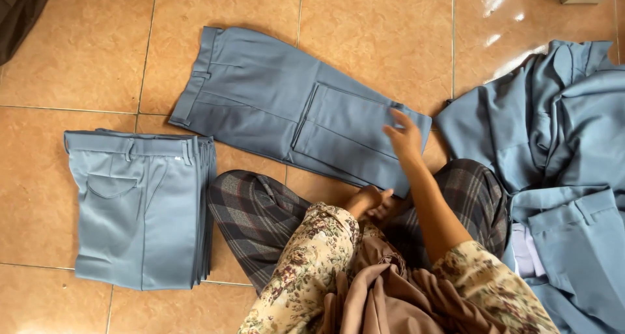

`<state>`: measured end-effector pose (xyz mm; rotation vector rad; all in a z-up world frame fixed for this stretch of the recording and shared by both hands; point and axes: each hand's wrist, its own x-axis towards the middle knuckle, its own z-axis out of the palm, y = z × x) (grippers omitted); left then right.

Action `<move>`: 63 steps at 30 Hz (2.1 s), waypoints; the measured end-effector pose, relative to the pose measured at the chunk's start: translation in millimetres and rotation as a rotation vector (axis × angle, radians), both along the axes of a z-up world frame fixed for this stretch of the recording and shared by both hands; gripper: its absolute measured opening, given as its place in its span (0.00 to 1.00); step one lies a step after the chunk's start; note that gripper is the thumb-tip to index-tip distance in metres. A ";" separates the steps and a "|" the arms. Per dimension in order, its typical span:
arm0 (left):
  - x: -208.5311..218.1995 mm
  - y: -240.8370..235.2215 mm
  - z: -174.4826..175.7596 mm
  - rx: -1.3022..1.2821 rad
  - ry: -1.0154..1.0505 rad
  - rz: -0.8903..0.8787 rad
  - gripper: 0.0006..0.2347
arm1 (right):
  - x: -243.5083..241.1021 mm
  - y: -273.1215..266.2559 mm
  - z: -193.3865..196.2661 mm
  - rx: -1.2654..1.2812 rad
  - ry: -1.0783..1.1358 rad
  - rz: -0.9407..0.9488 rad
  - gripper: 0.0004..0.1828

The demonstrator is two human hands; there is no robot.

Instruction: The person sits on a tiled floor and folds several pairs of light blue trousers by hand. Each pair is laid flat, folded lengthwise, then folded into a compact rectangle and placed on a growing stack to the left.

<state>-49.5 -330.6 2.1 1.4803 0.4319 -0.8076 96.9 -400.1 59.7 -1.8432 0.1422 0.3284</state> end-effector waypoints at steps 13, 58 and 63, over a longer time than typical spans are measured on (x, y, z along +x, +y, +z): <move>51.6 190.8 -20.8 1.187 -0.328 0.241 0.31 | -26.1 -76.3 -75.2 -0.493 0.011 -0.084 0.37; -17.0 -30.6 -84.4 -0.372 0.232 0.617 0.43 | -65.8 83.8 15.7 -0.249 0.019 0.459 0.43; -8.4 32.5 -0.1 -0.095 0.023 0.234 0.30 | -87.4 47.1 -46.6 -0.765 -0.386 0.624 0.42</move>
